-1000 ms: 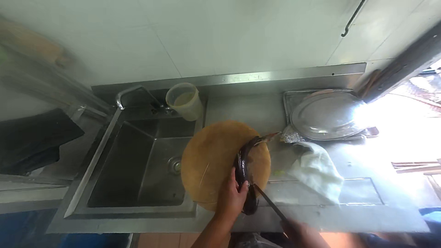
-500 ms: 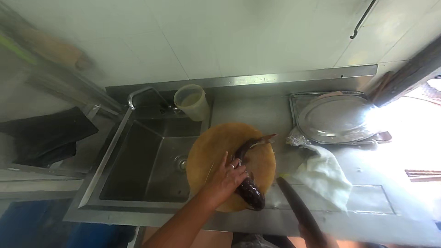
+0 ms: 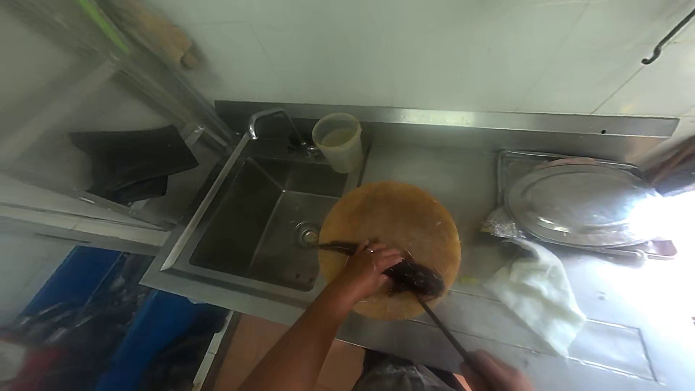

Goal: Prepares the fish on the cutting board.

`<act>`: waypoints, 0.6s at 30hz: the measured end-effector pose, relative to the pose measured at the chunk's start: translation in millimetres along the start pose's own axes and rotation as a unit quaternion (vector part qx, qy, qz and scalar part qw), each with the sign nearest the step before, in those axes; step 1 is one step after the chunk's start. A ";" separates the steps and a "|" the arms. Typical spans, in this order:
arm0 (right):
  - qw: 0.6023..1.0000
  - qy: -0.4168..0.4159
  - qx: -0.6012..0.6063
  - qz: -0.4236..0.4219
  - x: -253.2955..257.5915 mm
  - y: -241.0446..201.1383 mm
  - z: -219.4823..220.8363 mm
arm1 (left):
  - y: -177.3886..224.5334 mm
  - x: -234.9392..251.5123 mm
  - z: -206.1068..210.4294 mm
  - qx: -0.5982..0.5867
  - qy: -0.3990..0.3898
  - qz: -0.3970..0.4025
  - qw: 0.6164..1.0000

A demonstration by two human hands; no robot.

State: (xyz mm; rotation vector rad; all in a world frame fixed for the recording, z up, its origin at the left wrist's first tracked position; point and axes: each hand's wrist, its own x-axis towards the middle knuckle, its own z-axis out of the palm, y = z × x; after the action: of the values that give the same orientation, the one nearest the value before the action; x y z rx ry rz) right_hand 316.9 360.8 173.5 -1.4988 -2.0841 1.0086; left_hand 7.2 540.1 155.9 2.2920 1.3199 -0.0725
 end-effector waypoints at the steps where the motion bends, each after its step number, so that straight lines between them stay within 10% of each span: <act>1: 1.000 -0.005 -0.012 -0.006 2.2 5.8 8.2 | 0.6 -0.3 -0.5 -0.002 0.000 0.000 1.000; 5: 0.953 -0.203 -0.113 0.195 26.5 11.8 23.8 | 2.4 -0.2 3.0 -0.002 -0.002 0.001 1.000; 11: 0.999 -0.013 0.006 0.037 7.8 -12.9 13.5 | -5.6 -6.9 15.8 -0.021 0.047 0.015 0.999; 15: 0.948 -0.217 -0.080 0.218 27.6 -2.5 25.1 | -2.6 -6.5 16.0 -0.008 0.014 0.001 1.000; 18: 0.975 -0.129 -0.063 0.168 23.5 -14.1 17.3 | -7.9 -3.9 12.8 -0.012 0.019 0.008 1.000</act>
State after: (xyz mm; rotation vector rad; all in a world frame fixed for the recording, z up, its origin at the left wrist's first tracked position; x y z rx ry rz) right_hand 287.7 374.4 169.9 -1.9233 -2.1433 1.2724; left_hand 1.0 534.7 142.7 2.2937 1.3145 -0.0083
